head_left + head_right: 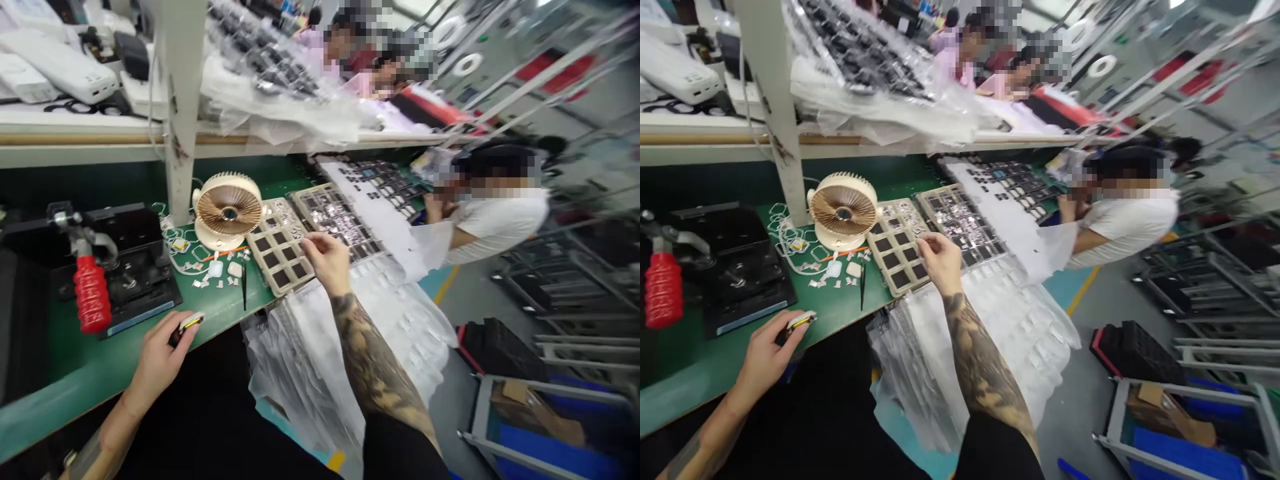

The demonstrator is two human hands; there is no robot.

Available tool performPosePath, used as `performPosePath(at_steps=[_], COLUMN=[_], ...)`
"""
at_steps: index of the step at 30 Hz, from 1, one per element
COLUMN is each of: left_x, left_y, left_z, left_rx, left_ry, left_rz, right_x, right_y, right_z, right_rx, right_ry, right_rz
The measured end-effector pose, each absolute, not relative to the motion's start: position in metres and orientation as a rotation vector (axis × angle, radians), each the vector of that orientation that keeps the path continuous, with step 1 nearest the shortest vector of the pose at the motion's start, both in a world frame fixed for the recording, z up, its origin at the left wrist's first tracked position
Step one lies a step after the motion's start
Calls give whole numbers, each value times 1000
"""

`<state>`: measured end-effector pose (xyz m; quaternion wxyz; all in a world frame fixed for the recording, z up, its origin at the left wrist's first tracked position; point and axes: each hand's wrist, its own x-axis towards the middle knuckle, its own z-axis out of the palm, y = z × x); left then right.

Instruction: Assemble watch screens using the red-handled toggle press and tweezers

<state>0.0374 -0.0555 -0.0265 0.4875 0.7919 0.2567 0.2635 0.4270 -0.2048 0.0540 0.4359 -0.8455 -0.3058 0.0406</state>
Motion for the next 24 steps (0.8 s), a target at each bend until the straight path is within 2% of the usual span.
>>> performPosePath(at_steps=[5,10,17,24], left_x=[41,38,29,21], left_y=[-52,-48,-48,-49], left_z=[-17,-6,12,7], left_rx=[1882,1897,1938,1845], left_ry=[649,648,693,768], left_rz=[580,527,507,430], right_x=[294,212,196,205], right_y=[-219,-187,-140,-136], right_z=[33,19,10,4], right_rx=[-1693,-1594,-1489,-1498], right_ry=[-650,-725,-1078,-1431], right_rz=[320,482,602,446])
